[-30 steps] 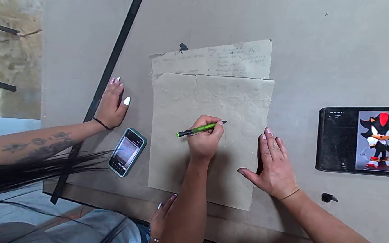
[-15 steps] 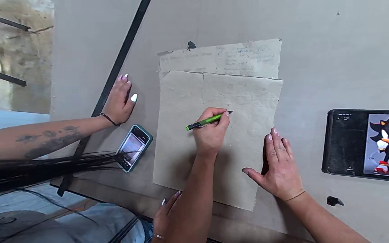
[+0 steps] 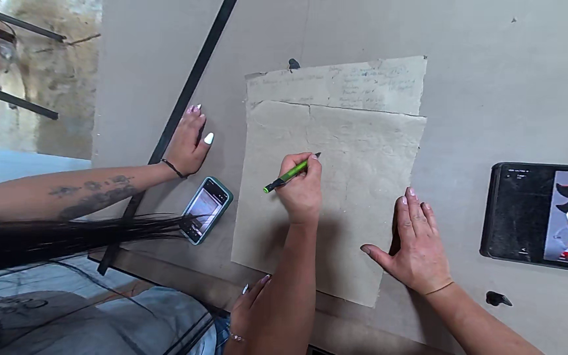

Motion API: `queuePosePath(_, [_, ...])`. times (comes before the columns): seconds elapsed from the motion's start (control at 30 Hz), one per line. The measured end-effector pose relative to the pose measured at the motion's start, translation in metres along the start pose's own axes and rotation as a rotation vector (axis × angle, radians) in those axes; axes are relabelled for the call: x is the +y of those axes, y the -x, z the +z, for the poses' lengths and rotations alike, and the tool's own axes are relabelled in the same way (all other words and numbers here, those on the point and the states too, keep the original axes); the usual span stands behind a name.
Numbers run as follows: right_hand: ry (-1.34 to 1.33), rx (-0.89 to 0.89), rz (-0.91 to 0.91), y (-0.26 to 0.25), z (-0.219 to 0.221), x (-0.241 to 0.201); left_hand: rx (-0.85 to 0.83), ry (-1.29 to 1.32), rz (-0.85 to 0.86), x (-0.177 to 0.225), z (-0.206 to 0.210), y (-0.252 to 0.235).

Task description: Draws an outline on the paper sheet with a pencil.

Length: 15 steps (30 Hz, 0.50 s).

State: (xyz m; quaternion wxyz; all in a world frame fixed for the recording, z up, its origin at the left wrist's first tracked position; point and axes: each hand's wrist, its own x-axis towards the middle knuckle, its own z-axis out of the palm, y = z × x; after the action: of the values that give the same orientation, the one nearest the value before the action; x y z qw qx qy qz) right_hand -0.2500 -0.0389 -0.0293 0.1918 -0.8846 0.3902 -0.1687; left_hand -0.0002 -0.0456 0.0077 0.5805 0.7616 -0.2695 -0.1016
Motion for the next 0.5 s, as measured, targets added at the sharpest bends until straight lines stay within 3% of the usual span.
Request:
queuePosePath(0.1, [-0.003,-0.001,0.0,0.0004,0.0008,0.0001,-0.087,-0.042,0.027,-0.003,-0.0006,0.0065])
queuePosePath(0.5, [0.001,-0.001,0.002,0.0001,0.0011,0.0002,-0.176,-0.011,0.059,-0.0035,-0.0038,0.0078])
